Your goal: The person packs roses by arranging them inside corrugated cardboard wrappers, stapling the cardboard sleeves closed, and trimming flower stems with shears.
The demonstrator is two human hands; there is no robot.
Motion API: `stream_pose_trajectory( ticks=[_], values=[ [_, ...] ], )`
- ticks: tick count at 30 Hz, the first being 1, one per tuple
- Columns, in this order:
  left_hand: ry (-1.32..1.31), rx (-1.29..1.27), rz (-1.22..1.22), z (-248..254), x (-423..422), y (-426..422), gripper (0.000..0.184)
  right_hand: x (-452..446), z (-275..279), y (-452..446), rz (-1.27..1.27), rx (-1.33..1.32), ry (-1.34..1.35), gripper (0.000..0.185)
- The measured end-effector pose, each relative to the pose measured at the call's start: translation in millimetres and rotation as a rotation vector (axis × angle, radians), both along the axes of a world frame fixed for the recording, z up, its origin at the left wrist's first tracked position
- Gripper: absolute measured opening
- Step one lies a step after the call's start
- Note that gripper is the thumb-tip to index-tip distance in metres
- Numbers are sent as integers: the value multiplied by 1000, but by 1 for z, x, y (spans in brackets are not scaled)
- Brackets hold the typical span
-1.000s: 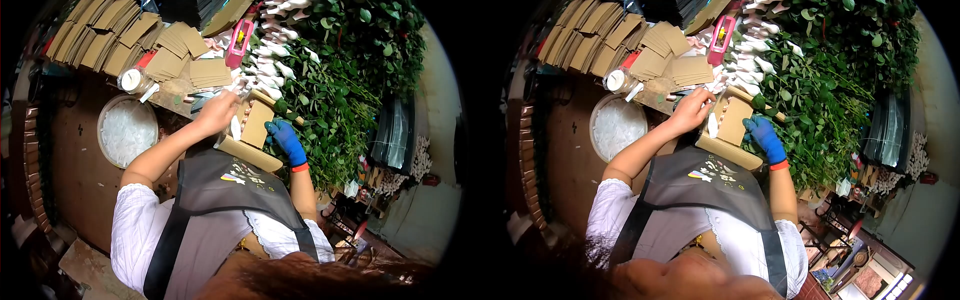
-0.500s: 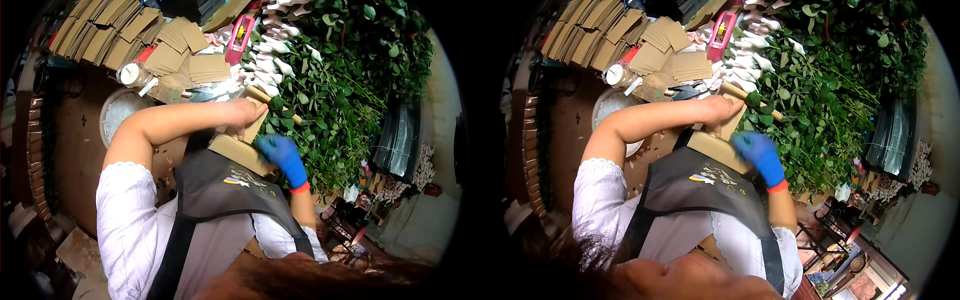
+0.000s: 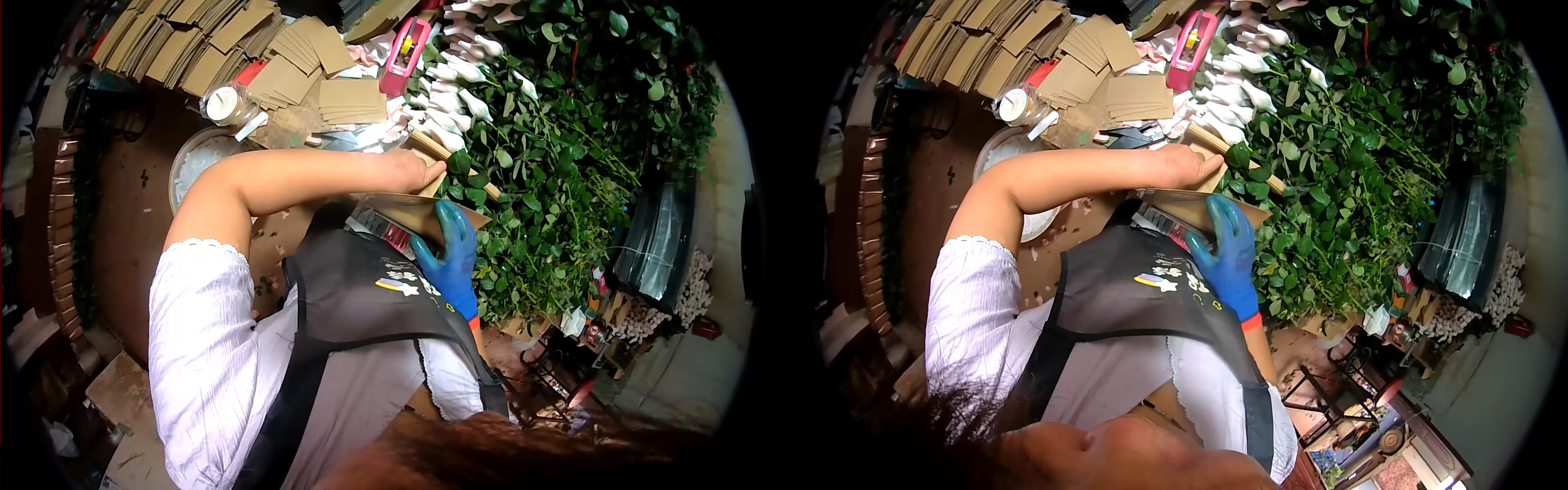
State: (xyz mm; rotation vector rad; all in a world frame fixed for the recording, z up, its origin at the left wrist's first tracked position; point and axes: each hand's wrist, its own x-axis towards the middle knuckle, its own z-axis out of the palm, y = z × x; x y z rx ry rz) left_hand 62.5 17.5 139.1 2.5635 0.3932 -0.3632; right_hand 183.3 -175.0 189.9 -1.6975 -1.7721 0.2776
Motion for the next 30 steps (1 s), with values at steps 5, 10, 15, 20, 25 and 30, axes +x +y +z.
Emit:
stream_pose_trajectory(
  ticks=[5, 10, 15, 20, 25, 30],
  values=[
    [-77, -109, 66, -19, 11, 11, 54, 6, 0, 47, -149, -191, -134, 45],
    [-301, -9, 10, 11, -4, 30, 16, 27, -42, 72, -201, -387, -41, 24],
    [-807, 353, -387, -33, -54, -13, 37, 30, -35, 76, -209, -450, -123, 20],
    [-800, 191, -304, -42, -58, -6, 49, 39, 21, 90, -126, -152, -61, 40],
    [-825, 210, -229, -44, -55, -13, 45, 65, -6, 123, -29, -534, -280, 49],
    [-809, 239, -172, -43, -54, -17, 44, 63, 30, 130, -10, -710, -277, 53]
  ],
)
